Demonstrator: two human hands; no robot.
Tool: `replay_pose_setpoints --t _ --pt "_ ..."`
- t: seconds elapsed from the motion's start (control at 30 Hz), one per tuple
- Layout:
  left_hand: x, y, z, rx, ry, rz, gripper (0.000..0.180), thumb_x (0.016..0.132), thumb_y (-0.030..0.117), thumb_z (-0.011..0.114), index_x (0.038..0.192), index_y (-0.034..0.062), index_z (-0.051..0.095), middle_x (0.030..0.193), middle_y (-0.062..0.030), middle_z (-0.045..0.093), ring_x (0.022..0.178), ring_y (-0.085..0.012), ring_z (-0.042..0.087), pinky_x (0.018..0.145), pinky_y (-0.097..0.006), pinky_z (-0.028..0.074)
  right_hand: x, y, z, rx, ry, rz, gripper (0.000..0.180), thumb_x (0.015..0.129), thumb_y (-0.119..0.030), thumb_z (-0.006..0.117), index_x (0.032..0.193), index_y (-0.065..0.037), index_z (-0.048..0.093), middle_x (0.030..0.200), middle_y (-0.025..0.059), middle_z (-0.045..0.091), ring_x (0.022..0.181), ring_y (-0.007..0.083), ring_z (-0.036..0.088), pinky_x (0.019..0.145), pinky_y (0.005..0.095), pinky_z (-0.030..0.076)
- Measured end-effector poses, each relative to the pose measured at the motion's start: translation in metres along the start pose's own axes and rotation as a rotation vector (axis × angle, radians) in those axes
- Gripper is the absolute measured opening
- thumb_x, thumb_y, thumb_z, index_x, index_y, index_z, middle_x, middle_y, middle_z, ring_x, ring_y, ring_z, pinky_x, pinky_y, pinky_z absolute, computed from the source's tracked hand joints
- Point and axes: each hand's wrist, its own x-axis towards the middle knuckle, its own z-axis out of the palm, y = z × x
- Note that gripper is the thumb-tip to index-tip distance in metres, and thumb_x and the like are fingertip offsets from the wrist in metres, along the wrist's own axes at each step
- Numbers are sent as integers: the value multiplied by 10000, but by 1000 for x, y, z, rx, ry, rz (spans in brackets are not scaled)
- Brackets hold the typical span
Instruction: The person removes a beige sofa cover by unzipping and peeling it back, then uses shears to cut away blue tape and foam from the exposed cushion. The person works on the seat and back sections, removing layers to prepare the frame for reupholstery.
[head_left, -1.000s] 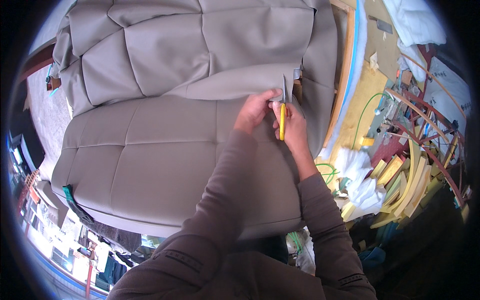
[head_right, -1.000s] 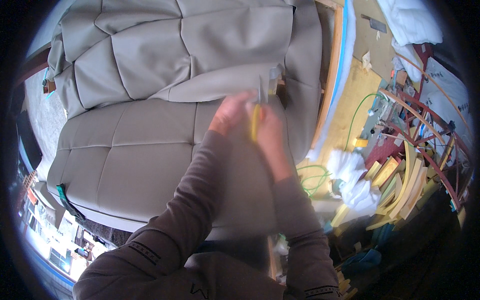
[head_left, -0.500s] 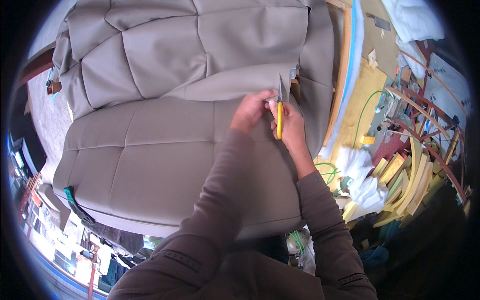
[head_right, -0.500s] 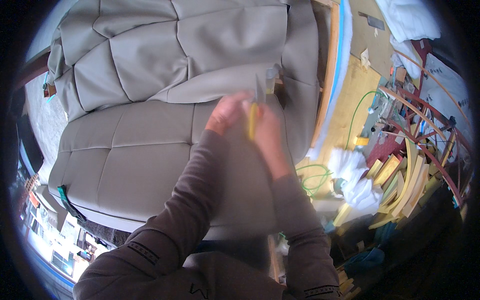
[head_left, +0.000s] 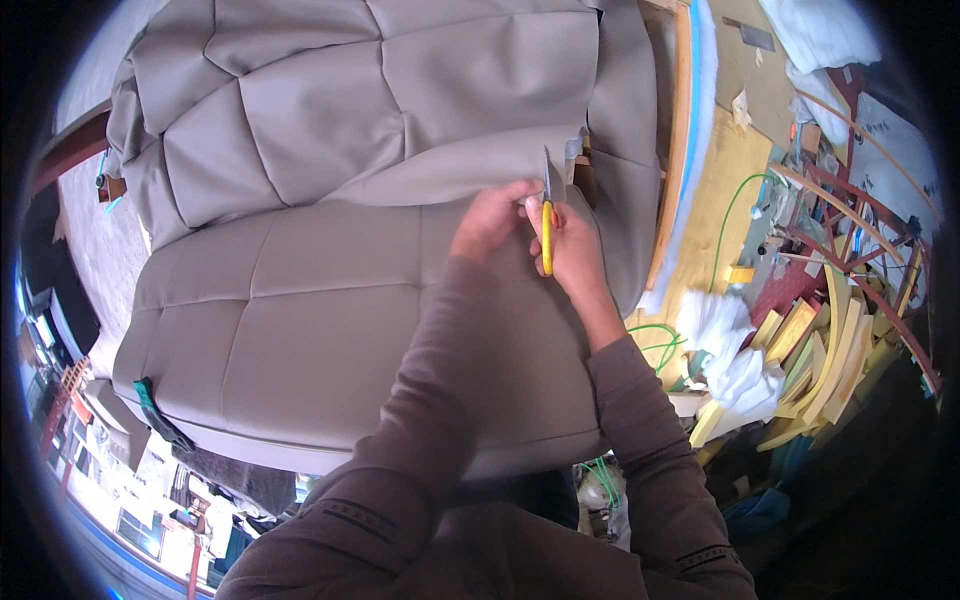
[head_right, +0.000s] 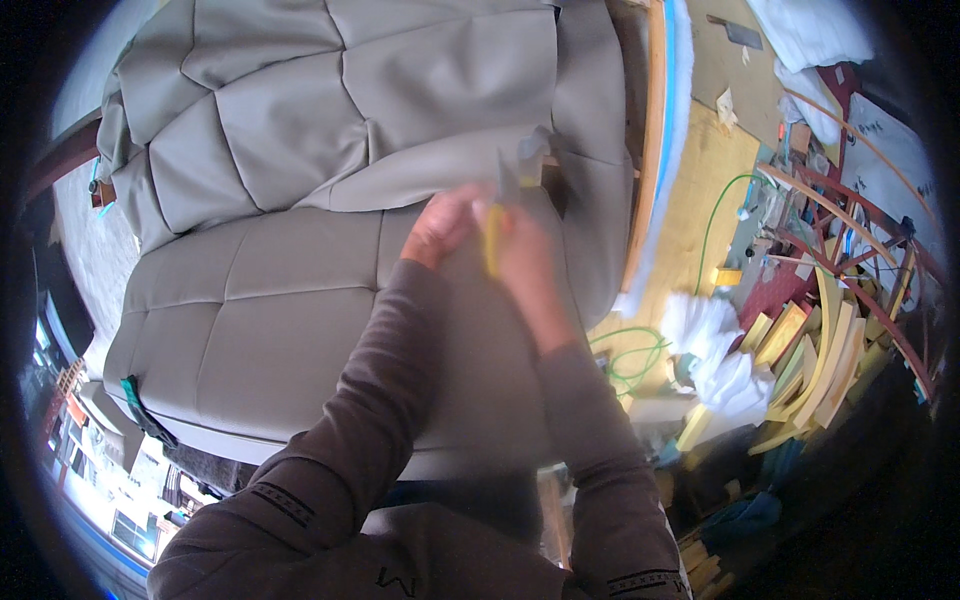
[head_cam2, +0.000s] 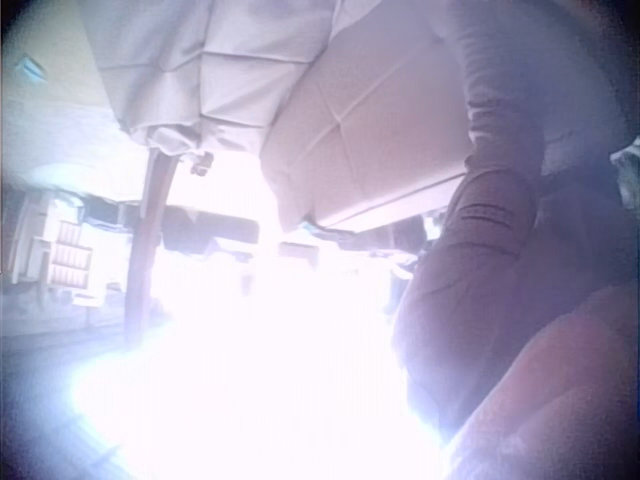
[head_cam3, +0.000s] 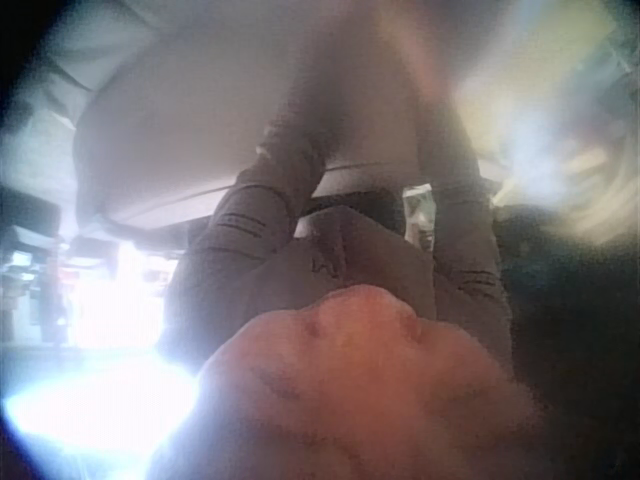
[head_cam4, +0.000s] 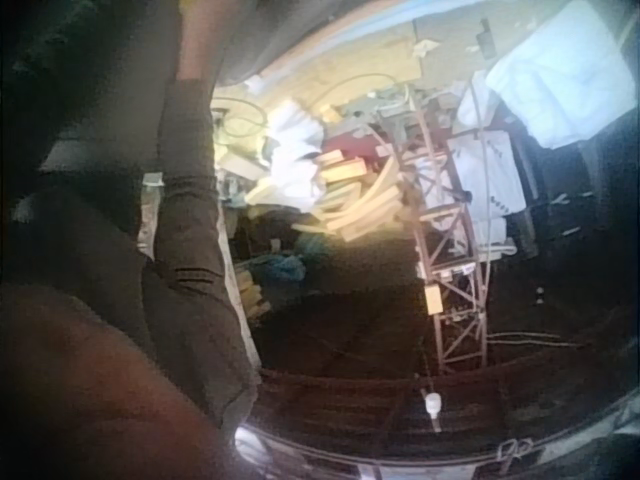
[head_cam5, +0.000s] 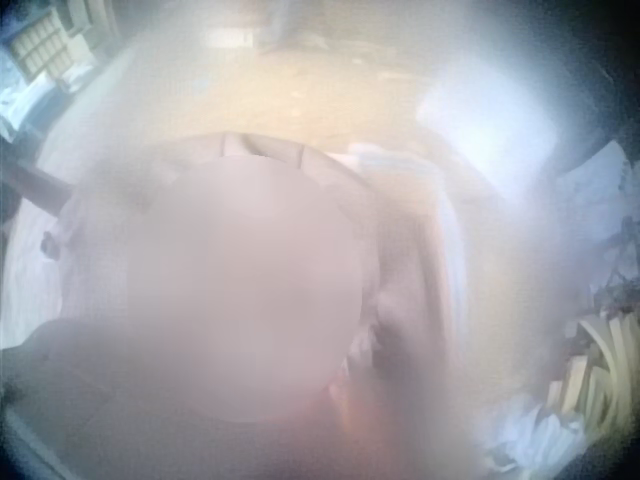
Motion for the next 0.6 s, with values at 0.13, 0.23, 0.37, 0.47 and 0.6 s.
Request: replay_pose_setpoints --t 0.13,0.23,0.37,0.47,0.6 --pt "-3 2 1 32 15 25 276 939 218 752 1068 -26 739 957 -95 727 901 -223 678 885 -380 527 1 0 1 9 -1 -8 530 982 -564 729 1038 -38 714 680 16 587 531 111 577 456 290 439" --pt "-4 5 2 44 -8 25 281 944 218 745 1081 -27 736 983 -96 731 902 -226 678 891 -383 530 3 -2 0 18 -29 0 518 978 -546 741 1042 -33 705 697 19 600 543 117 590 478 291 457" --pt "-7 9 3 35 78 -18 271 947 215 742 1087 -17 735 975 -65 704 844 -193 644 810 -370 519 -13 -11 -27 -88 -151 11 477 971 -491 770 1056 -28 696 749 27 632 571 116 607 517 295 485" --pt "-7 11 -4 113 25 -97 271 969 237 725 1114 8 727 937 -27 653 751 -152 576 705 -334 474 -50 -10 -84 -198 -156 -8 436 968 -427 790 1143 -43 683 809 47 672 578 109 610 529 288 490" --pt "-2 14 -20 214 61 -184 198 997 264 710 1054 74 696 835 9 589 633 -115 485 604 -295 423 -111 36 -172 117 22 186 452 998 -277 774 1373 -78 620 879 62 697 631 97 633 502 241 469"
